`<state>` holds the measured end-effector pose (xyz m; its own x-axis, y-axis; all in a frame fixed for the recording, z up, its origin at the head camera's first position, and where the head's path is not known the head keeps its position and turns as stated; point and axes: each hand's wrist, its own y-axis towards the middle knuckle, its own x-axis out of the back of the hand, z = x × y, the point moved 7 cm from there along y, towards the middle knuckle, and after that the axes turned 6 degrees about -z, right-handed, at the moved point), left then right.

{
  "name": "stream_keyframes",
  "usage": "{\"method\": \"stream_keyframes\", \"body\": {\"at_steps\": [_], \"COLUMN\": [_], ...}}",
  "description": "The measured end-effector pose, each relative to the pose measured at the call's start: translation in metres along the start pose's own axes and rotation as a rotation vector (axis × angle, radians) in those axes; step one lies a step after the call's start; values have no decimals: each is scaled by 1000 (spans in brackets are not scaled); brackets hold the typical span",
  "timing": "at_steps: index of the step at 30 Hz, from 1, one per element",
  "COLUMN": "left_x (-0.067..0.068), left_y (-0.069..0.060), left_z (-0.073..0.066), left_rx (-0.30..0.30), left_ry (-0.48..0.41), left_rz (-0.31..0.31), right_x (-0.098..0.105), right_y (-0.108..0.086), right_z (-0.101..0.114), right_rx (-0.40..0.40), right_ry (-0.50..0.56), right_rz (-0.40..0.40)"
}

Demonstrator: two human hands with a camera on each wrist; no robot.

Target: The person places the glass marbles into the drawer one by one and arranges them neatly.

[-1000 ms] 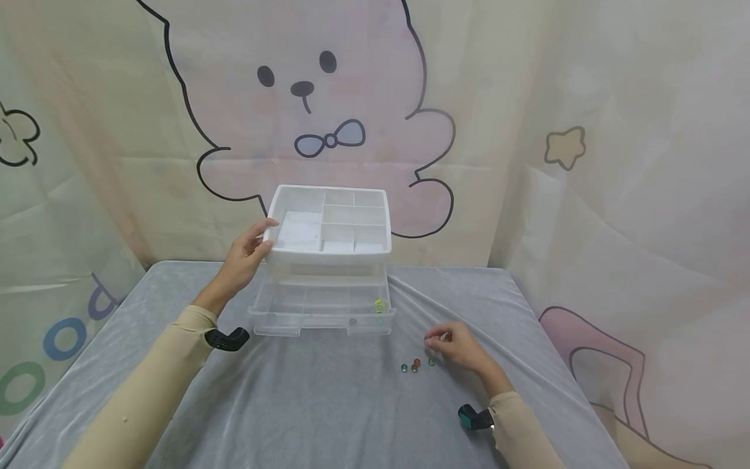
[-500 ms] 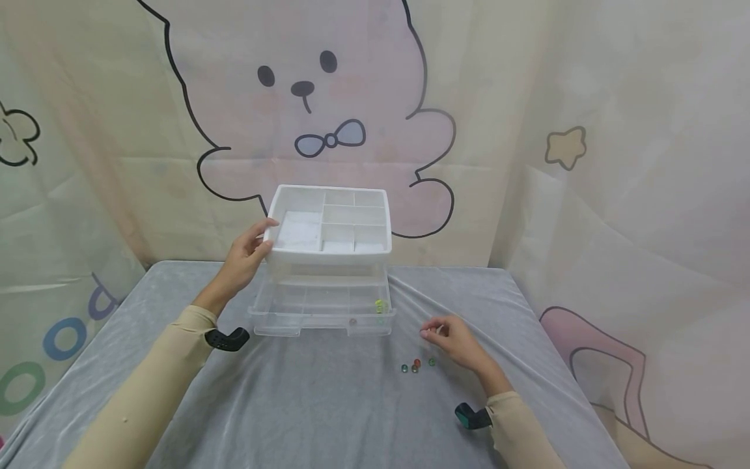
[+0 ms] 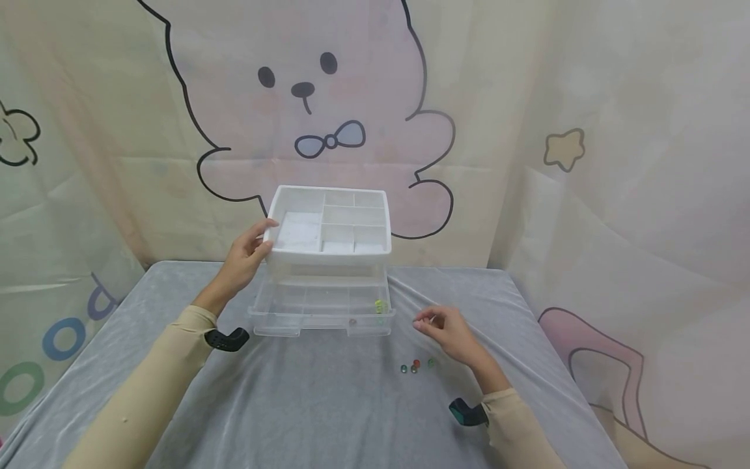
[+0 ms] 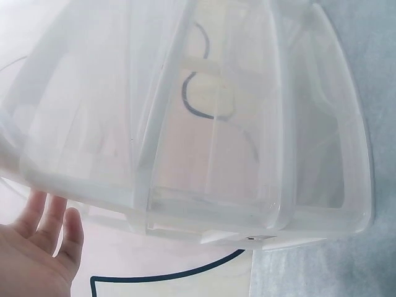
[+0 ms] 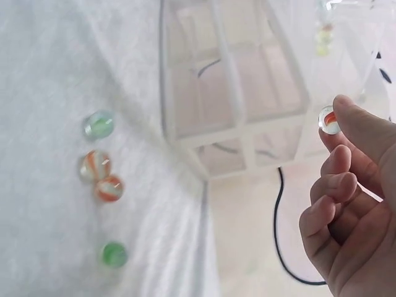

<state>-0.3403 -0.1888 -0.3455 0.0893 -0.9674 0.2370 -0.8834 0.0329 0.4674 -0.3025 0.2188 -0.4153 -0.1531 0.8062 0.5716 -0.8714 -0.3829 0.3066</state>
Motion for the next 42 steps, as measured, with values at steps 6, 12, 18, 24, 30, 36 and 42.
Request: {"method": "stream_keyframes", "body": {"at_steps": [6,12,18,24,30,36,42], "left_x": [0,0,0,0,0,-1,0], "left_y": [0,0,0,0,1,0,0], "left_z": [0,-1,-1,0,2,1,0], "left_rx": [4,3,2,3,4,6,-3], "left_ry": [-6,-8,-11,-11,-2,-4,4], "left_rz": [1,5,2,1,-6,0,-3], "right_x": [3,5,6,5,2,-4,-11], "right_y": [4,9,15,20,28,34,42], "right_z": [20,40,58,71,80,86,93], "right_rx": [18,68,154,205,198,200,206], "right_ry": [39,99,164,202,201,201,181], "right_rz": [-6,-39,-80,-131,-163,-149,-112]}}
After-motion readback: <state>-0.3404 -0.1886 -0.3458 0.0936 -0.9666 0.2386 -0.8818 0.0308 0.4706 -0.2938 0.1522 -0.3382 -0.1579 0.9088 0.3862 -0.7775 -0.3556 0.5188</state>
